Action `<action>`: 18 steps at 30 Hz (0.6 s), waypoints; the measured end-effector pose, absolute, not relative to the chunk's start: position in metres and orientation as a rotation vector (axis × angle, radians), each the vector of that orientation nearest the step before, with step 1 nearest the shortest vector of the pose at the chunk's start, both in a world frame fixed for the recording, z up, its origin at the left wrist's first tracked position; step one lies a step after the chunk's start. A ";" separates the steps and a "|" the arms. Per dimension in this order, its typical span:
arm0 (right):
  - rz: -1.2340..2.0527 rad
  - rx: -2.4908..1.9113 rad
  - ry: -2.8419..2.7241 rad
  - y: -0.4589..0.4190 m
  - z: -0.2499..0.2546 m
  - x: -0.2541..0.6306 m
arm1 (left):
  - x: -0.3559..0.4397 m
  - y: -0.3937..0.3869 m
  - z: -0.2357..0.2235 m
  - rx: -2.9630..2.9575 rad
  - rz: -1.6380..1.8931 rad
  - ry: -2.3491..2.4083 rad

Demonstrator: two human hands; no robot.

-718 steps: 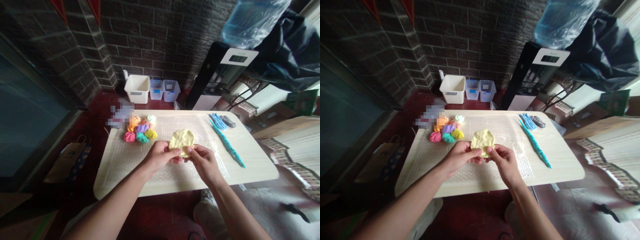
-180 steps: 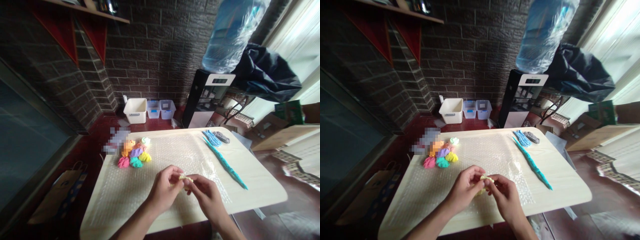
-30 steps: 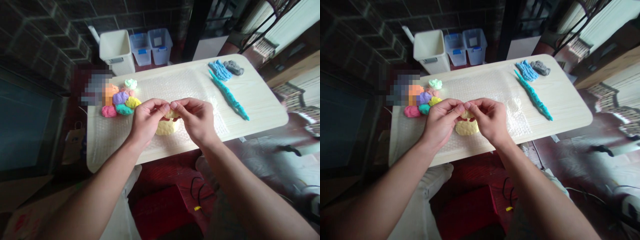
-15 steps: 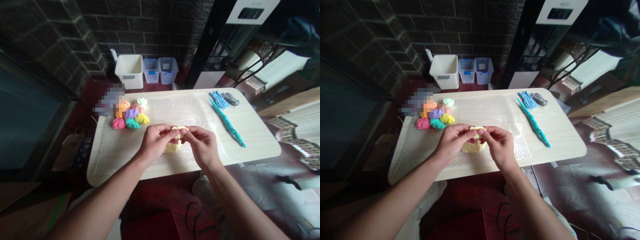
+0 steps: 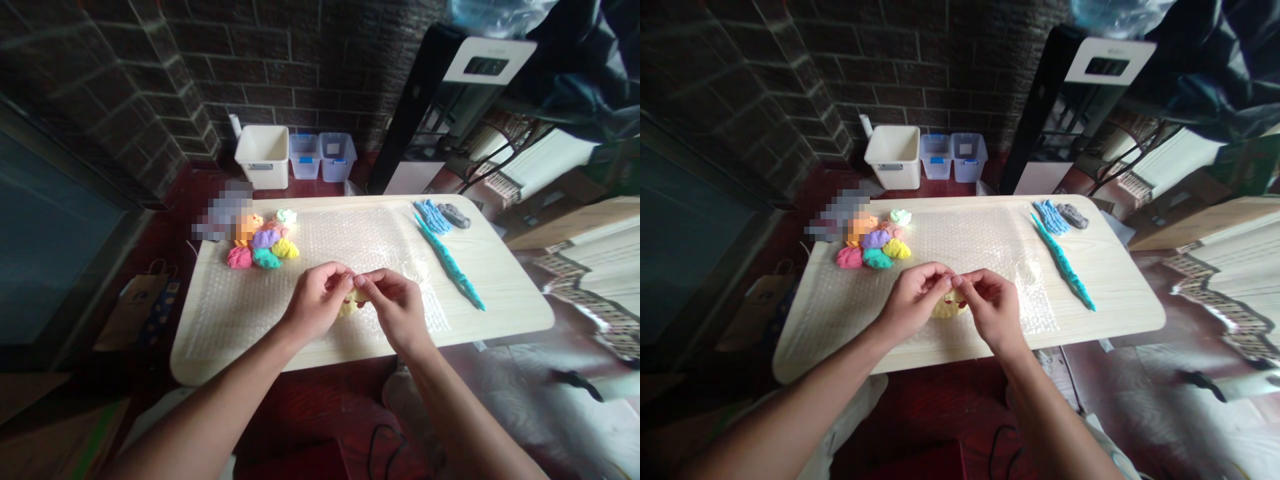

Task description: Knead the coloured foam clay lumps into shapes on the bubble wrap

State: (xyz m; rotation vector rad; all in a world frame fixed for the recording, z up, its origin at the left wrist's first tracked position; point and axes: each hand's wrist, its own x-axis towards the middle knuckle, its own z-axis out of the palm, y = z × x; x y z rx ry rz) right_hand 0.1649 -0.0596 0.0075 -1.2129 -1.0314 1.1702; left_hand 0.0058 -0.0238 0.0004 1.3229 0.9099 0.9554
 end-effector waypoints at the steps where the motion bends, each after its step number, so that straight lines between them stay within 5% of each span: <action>1: 1.153 -1.216 -1.042 -0.060 0.007 0.165 | 0.006 -0.024 0.000 1.317 0.946 0.916; 18: 1.053 -1.204 -1.099 -0.061 0.009 0.164 | 0.009 -0.023 0.003 1.099 0.962 0.825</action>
